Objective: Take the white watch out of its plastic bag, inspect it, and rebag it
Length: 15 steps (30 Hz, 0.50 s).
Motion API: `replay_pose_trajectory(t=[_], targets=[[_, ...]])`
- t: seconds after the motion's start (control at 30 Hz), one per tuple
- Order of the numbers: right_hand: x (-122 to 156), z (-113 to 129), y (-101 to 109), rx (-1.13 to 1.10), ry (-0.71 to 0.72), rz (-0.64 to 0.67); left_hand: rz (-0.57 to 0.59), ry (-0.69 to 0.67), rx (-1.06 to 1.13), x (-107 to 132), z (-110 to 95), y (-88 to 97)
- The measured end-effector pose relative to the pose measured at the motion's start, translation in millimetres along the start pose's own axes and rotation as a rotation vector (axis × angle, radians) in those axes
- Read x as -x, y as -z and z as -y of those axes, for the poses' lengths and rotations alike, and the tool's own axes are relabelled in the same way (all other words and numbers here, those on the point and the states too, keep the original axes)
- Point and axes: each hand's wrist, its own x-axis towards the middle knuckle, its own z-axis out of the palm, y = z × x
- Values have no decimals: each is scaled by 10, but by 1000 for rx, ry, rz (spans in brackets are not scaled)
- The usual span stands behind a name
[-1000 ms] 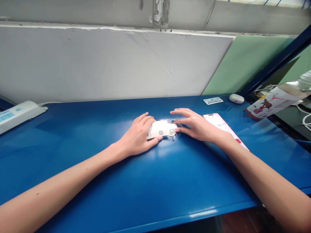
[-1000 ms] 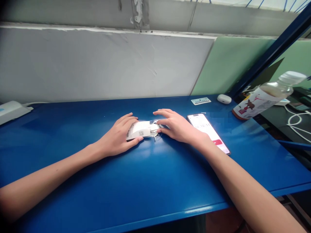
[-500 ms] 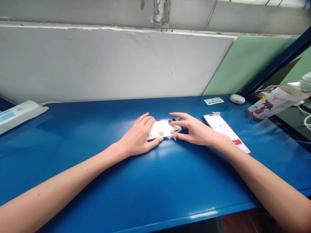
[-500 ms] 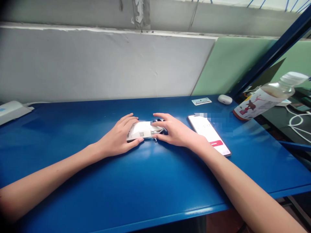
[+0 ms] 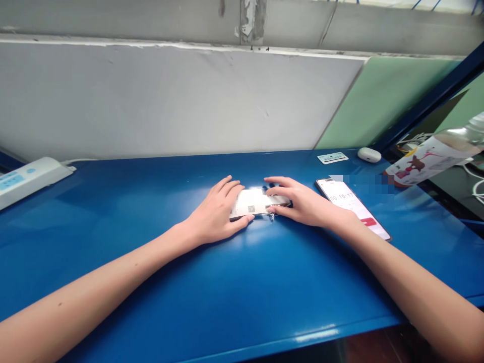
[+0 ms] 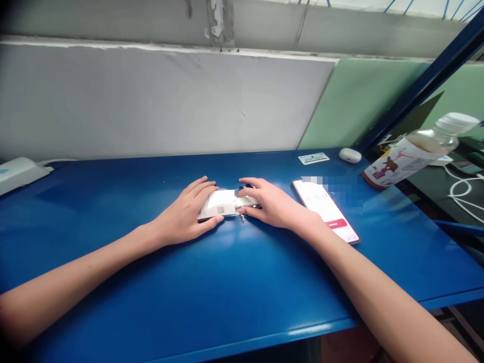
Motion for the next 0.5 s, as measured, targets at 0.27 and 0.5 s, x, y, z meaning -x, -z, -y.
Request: replay_pose_trajectory(t=[0.27,0.5], targets=[[-28,18,19,147,67,-50,51,46,1,-7,2,20],[-26,-76,96,210,-68,-109,58,38,-13,-15,-12,38]])
